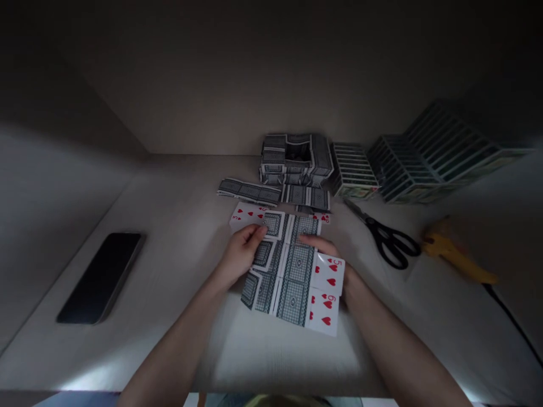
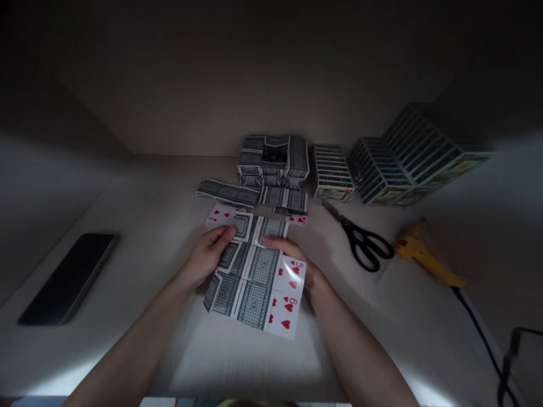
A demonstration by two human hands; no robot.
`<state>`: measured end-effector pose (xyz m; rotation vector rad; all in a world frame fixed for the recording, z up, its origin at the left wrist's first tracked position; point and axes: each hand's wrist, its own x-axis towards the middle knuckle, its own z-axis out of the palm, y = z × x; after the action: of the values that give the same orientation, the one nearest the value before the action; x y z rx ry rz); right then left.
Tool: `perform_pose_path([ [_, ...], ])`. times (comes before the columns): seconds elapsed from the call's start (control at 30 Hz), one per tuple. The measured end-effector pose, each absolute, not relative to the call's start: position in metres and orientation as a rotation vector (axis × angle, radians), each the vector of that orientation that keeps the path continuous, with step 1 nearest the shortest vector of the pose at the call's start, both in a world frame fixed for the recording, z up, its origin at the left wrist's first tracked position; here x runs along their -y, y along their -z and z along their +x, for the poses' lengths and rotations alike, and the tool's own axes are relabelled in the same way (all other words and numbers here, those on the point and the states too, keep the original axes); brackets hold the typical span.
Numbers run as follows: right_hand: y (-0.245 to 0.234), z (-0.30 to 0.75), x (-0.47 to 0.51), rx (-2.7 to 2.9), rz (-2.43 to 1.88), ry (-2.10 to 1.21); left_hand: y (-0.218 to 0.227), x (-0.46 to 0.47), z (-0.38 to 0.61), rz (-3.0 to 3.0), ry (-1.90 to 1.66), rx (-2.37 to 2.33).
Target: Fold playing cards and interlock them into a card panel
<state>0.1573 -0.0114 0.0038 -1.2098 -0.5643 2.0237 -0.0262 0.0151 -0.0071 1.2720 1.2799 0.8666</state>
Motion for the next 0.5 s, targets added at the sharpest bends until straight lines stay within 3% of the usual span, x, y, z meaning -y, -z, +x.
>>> perform_pose_path([
  [0.2, 0.014, 0.157, -0.004, 0.767, -1.093, -1.843, 0.002, -0.037, -0.067, 1.004, -1.257, -1.513],
  [0.37, 0.024, 0.150, -0.007, 1.257, -1.383, -1.035, -0.002, -0.047, -0.091, 1.020, -1.311, -1.790],
  [0.5, 0.021, 0.148, 0.001, 1.916, -1.362, -0.771, 0.003, -0.047, -0.090, 1.111, -1.202, -1.884],
])
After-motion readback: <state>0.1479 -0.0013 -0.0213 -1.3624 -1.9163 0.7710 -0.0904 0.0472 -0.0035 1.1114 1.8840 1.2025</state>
